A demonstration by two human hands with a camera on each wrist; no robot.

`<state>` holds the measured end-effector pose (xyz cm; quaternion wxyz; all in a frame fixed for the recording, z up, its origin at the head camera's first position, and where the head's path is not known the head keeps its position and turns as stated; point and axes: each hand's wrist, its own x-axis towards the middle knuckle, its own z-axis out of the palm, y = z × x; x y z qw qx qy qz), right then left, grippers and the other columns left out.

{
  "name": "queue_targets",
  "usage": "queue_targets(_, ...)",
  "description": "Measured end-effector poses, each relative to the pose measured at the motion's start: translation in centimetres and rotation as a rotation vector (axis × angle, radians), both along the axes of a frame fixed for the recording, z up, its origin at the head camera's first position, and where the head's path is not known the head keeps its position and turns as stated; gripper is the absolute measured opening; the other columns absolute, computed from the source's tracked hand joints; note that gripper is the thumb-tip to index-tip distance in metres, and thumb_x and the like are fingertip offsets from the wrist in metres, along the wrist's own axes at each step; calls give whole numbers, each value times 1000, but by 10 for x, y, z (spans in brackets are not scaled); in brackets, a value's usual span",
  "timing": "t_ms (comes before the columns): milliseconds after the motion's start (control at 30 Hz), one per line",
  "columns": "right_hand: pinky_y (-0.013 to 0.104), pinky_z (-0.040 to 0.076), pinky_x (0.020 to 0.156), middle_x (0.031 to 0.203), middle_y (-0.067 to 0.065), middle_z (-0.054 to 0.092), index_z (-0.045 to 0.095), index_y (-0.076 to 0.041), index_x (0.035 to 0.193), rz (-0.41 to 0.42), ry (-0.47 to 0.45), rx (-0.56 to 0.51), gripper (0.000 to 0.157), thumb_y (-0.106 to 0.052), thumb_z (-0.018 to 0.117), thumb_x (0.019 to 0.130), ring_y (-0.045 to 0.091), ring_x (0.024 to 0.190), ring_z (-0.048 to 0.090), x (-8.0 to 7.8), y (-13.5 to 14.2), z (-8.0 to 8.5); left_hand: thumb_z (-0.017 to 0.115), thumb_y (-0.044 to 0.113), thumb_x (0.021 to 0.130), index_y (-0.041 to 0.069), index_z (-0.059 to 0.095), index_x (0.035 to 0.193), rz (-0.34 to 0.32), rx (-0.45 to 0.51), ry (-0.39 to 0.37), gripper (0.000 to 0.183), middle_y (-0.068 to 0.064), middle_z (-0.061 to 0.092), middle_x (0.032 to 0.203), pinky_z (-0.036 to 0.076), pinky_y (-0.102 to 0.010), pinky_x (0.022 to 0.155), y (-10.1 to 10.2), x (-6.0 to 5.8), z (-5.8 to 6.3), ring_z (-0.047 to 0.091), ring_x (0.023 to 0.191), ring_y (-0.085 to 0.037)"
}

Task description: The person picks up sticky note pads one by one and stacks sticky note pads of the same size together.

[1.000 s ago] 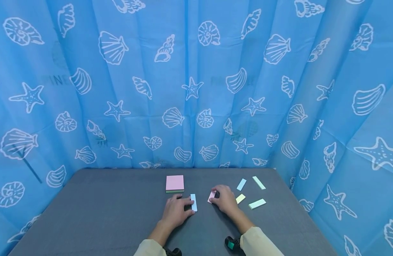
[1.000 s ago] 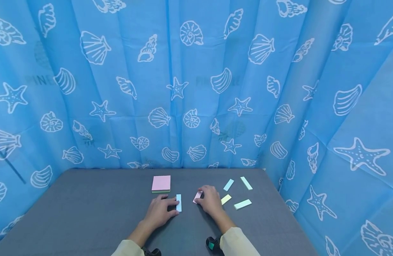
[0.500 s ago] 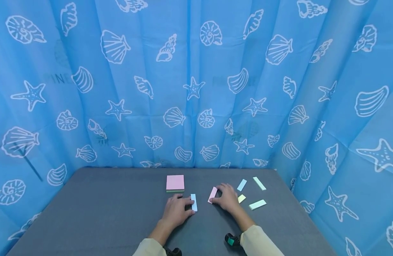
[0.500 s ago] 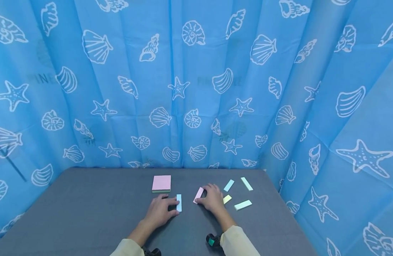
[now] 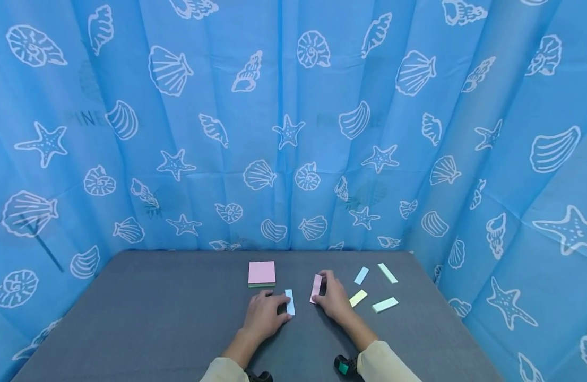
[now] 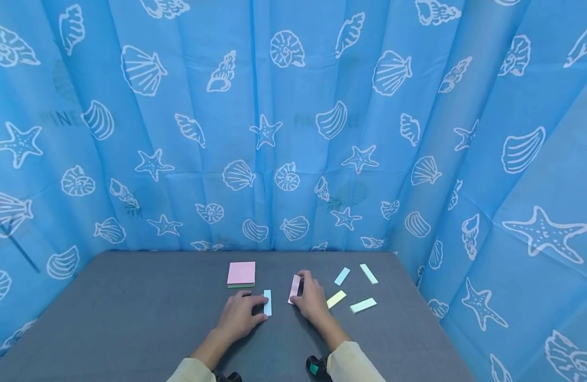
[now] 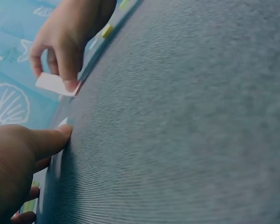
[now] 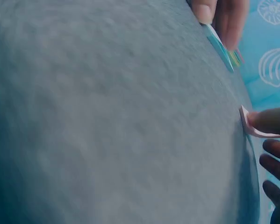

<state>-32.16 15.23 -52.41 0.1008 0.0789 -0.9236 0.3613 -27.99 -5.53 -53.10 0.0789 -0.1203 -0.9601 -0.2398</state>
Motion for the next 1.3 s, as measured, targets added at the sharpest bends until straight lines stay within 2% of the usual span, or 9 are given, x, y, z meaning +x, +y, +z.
queue_targets(233, 33, 47, 67, 87, 1, 57, 47, -9, 123, 85, 74, -15, 49, -1, 74, 84, 16, 75, 54, -1, -8, 6, 79, 37, 81, 26, 71, 119, 19, -13, 16, 41, -1, 67, 119, 42, -55, 96, 2, 3, -1, 53, 120, -31)
queue_targets(433, 27, 45, 57, 77, -1, 54, 55, -6, 113, 126, 104, -83, 33, 4, 70, 85, 12, 66, 52, -3, -18, 16, 80, 36, 80, 26, 71, 119, 27, -18, 17, 41, 1, 68, 118, 41, -54, 96, 2, 2, -1, 53, 121, -30)
queue_targets(567, 27, 45, 54, 73, 0, 57, 59, -4, 109, 126, 56, -170, 26, 2, 70, 86, 13, 61, 52, -5, -25, 23, 80, 36, 80, 26, 71, 120, 31, -22, 20, 42, 2, 68, 118, 41, -53, 96, 2, 1, -1, 53, 121, -29)
queue_targets(667, 27, 45, 52, 71, 1, 59, 60, -2, 107, 110, -13, -223, 23, 0, 70, 87, 16, 59, 54, -7, -30, 25, 80, 37, 80, 26, 71, 120, 30, -21, 23, 43, 1, 68, 118, 42, -53, 96, 1, 1, -2, 53, 120, -30)
queue_targets(800, 27, 47, 48, 68, 3, 60, 61, 1, 107, 84, -100, -297, 23, 0, 69, 86, 20, 56, 58, -9, -37, 21, 79, 38, 80, 24, 69, 122, 25, -12, 16, 46, 0, 67, 119, 42, -54, 96, 1, 1, -2, 53, 120, -30)
queue_targets(933, 27, 49, 46, 67, 3, 60, 60, 3, 108, 48, -143, -348, 25, 1, 70, 85, 19, 53, 58, -12, -43, 14, 79, 39, 80, 23, 68, 124, 27, 1, -2, 48, -2, 66, 121, 42, -54, 95, 1, 2, -1, 53, 120, -31)
queue_targets(1133, 27, 48, 48, 67, 3, 60, 62, 1, 107, 29, -152, -344, 23, -1, 71, 86, 16, 52, 57, -16, -50, 7, 79, 38, 80, 23, 69, 123, 22, 7, -5, 47, -2, 66, 120, 43, -54, 95, 1, 2, -1, 53, 119, -31)
queue_targets(1300, 28, 47, 54, 70, 3, 59, 66, -1, 101, 40, -116, -255, 19, -1, 73, 84, 15, 58, 55, -20, -54, 6, 79, 38, 81, 24, 69, 123, 14, 9, -10, 45, -1, 66, 120, 42, -55, 95, 0, 1, -2, 53, 120, -31)
